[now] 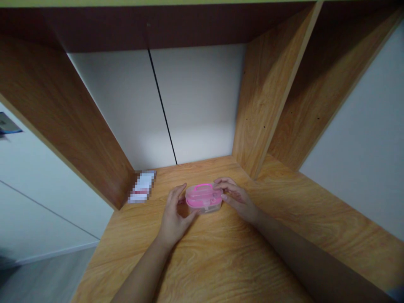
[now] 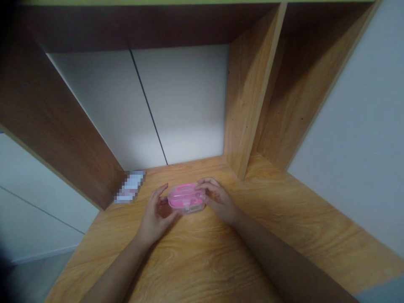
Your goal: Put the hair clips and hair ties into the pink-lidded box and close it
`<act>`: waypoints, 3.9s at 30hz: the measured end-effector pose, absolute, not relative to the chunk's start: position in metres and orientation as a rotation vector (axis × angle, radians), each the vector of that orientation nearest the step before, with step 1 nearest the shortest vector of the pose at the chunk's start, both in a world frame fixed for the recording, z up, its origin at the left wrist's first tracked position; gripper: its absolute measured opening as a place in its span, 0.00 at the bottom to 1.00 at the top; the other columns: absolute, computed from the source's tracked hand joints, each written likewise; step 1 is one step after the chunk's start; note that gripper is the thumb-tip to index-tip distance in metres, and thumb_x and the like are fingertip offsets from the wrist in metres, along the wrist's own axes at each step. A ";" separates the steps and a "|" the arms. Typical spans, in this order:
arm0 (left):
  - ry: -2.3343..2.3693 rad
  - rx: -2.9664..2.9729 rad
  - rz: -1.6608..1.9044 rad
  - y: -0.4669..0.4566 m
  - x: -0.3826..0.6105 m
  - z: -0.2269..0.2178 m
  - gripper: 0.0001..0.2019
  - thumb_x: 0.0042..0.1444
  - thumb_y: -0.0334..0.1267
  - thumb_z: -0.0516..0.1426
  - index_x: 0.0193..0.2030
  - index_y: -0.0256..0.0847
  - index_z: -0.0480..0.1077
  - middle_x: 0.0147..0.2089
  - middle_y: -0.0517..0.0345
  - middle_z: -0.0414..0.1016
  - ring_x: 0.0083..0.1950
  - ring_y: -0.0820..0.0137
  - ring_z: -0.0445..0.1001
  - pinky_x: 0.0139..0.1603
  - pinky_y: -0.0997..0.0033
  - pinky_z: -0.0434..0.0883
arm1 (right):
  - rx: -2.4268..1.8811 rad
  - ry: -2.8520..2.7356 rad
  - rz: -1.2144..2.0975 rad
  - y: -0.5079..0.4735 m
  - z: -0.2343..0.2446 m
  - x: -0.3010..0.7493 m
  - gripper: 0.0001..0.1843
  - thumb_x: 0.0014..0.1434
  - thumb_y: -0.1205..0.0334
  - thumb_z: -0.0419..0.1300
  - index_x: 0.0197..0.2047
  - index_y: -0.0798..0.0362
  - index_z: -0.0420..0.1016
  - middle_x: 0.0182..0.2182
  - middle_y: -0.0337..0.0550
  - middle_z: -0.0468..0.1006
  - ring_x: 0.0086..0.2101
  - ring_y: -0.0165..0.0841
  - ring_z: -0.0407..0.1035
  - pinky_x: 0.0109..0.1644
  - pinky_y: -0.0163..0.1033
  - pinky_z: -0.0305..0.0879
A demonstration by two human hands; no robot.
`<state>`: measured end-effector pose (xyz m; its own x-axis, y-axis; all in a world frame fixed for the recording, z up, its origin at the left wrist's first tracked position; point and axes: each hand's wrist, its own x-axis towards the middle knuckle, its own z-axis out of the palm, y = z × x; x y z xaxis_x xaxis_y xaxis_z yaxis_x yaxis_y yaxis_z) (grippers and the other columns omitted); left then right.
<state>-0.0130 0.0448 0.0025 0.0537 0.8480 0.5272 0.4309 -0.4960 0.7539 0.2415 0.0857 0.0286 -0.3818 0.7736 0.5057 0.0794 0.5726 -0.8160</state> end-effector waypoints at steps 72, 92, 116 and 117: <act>1.254 1.876 1.323 0.045 -0.003 -0.006 0.22 0.55 0.44 0.67 0.54 0.43 0.68 0.55 0.47 0.76 0.58 0.57 0.75 0.60 0.54 0.71 | -0.830 -2.140 0.487 0.080 0.013 0.222 0.30 0.54 0.57 0.71 0.61 0.42 0.74 0.57 0.48 0.69 0.58 0.42 0.65 0.62 0.48 0.66; 1.397 2.098 1.220 0.040 -0.003 0.006 0.16 0.60 0.42 0.62 0.53 0.44 0.66 0.55 0.47 0.76 0.57 0.56 0.75 0.58 0.53 0.71 | -0.817 -2.149 0.420 0.098 -0.001 0.225 0.29 0.51 0.54 0.73 0.57 0.42 0.78 0.53 0.47 0.73 0.51 0.41 0.72 0.56 0.44 0.72; 1.501 2.148 1.102 0.041 -0.013 0.005 0.39 0.56 0.48 0.63 0.70 0.42 0.53 0.67 0.41 0.67 0.65 0.53 0.69 0.66 0.48 0.67 | -0.807 -2.214 0.529 0.089 0.023 0.243 0.42 0.54 0.51 0.71 0.69 0.46 0.62 0.63 0.53 0.68 0.62 0.46 0.63 0.67 0.53 0.60; 1.540 2.170 1.071 0.041 -0.014 0.004 0.41 0.55 0.50 0.64 0.70 0.41 0.52 0.67 0.40 0.66 0.65 0.51 0.69 0.66 0.47 0.67 | -0.804 -2.206 0.533 0.088 0.023 0.243 0.43 0.54 0.51 0.71 0.69 0.46 0.62 0.62 0.53 0.68 0.62 0.46 0.63 0.67 0.53 0.60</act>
<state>-0.0135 0.0410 0.0043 0.1603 0.8982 0.4094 0.6965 -0.3968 0.5978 0.2427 0.0882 0.0233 -0.5481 0.6812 0.4854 0.3846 0.7206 -0.5769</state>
